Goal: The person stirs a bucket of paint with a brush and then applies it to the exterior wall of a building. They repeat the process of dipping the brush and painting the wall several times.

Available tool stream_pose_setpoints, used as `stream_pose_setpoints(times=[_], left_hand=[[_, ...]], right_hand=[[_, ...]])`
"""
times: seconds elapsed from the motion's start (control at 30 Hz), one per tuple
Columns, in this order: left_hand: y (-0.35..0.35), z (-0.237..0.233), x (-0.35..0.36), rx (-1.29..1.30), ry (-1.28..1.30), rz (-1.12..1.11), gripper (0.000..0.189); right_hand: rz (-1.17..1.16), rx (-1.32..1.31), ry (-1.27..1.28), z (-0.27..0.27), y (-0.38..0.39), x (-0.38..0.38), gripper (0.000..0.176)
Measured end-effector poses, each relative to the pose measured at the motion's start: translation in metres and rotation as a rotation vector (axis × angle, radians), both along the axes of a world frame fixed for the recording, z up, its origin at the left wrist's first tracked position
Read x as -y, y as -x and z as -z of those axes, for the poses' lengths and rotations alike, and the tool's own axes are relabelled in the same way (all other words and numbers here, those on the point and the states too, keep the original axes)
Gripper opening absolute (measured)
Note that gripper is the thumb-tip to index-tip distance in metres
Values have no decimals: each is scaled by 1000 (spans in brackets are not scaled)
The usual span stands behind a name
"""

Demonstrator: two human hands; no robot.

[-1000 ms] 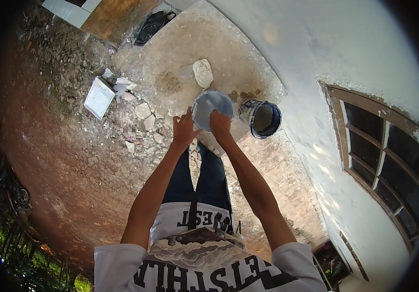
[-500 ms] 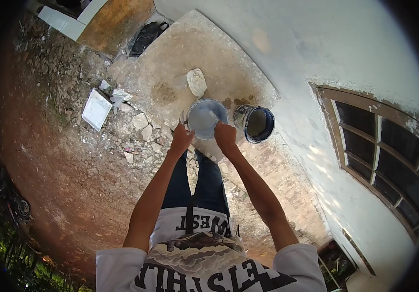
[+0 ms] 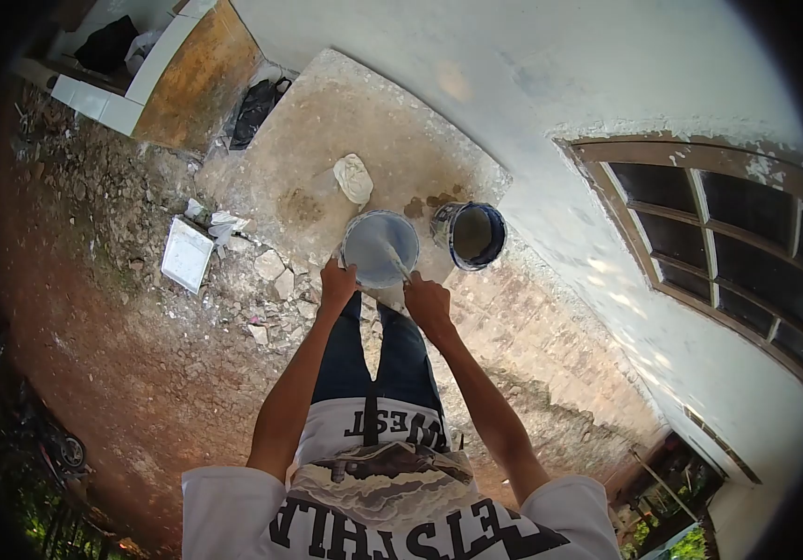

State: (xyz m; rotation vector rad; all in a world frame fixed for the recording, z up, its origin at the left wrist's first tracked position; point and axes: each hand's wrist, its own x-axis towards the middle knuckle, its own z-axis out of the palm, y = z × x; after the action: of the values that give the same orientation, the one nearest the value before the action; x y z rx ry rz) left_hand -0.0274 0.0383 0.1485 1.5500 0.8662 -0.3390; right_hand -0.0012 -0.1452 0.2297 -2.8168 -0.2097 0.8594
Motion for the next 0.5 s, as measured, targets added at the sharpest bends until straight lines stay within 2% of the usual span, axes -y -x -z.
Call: stream_pose_setpoints(times=[0.17, 0.27, 0.3, 0.37, 0.43, 0.5], left_hand=[[5, -60, -3, 64, -95, 143, 25], [3, -86, 4, 116, -142, 251, 26], [1, -95, 6, 134, -141, 270, 26], [-3, -113, 13, 232, -342, 418, 26], [-8, -127, 21, 299, -322, 413, 24], [-10, -143, 27, 214, -300, 469, 23]], right_hand=[[59, 3, -49, -47, 8, 10, 25], [101, 74, 51, -65, 15, 2, 25], [121, 90, 53, -67, 17, 1, 25], [166, 156, 84, -66, 20, 1, 24], [175, 174, 147, -64, 20, 4, 23], [191, 142, 153, -67, 24, 10, 22]])
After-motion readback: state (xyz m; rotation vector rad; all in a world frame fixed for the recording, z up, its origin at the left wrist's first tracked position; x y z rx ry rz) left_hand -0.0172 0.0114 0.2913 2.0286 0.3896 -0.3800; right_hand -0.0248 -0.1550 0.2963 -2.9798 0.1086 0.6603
